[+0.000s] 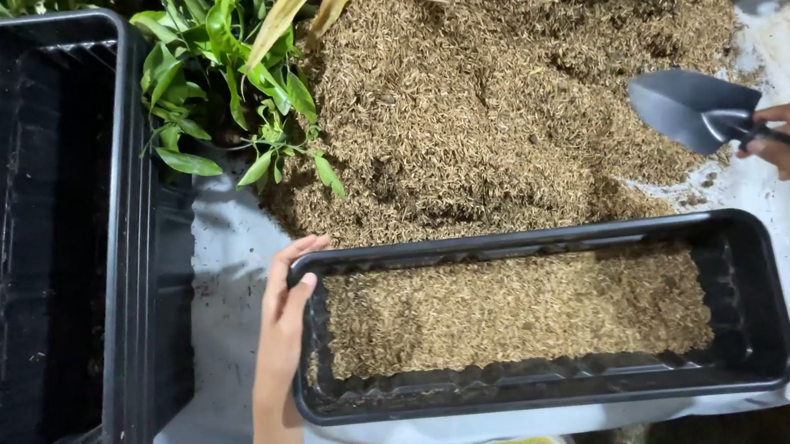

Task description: The person scoops soil from a large pile and transfers it into a black rectangular planter. They use a small trowel to spread and level the soil evenly across the planter's base. The process is repeated until the planter is filled to a consistent level.

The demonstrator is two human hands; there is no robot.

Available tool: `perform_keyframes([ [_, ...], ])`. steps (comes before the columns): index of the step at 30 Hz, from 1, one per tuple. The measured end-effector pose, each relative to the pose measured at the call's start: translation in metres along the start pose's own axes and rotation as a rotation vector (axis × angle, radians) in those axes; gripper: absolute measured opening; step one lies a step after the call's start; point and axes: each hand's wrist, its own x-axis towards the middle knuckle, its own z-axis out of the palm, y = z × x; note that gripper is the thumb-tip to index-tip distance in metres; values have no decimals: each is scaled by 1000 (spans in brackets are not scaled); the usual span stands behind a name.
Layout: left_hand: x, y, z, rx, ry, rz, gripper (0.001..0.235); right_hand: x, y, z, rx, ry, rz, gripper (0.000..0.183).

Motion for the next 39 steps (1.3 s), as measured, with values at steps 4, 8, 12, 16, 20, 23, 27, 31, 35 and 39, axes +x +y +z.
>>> perform_keyframes([
  [4, -1, -1, 13, 25, -7, 59, 34, 11, 2, -8, 6, -75, 64, 39],
  [8, -1, -4, 15, 27, -18, 130, 34, 53, 21, 3, -339, -289, 145, 46],
  [12, 1, -4, 15, 62, -21, 135, 34, 61, -45, 30, -441, -446, 113, 55],
  [16, 1, -3, 16, 85, 0, 92, 37, 71, -93, 51, -400, -507, 33, 45],
  [20, 5, -4, 18, 82, -5, 95, 36, 78, -83, 61, -559, -426, -74, 38],
  [23, 9, -5, 20, 81, -19, 102, 36, 74, -79, 70, -688, -320, -189, 40],
  [27, 10, -9, 20, 63, -31, 109, 37, 50, -109, 70, -1060, -51, -317, 45],
  [31, 10, -13, 19, 53, -31, 99, 36, 31, -126, 76, -1092, -5, -312, 43],
  [35, 11, -13, 19, 54, -33, 96, 37, 23, -119, 81, -979, 16, -318, 39],
  [39, 11, -10, 20, 65, -22, 78, 38, 16, -122, 80, -898, -4, -308, 38],
])
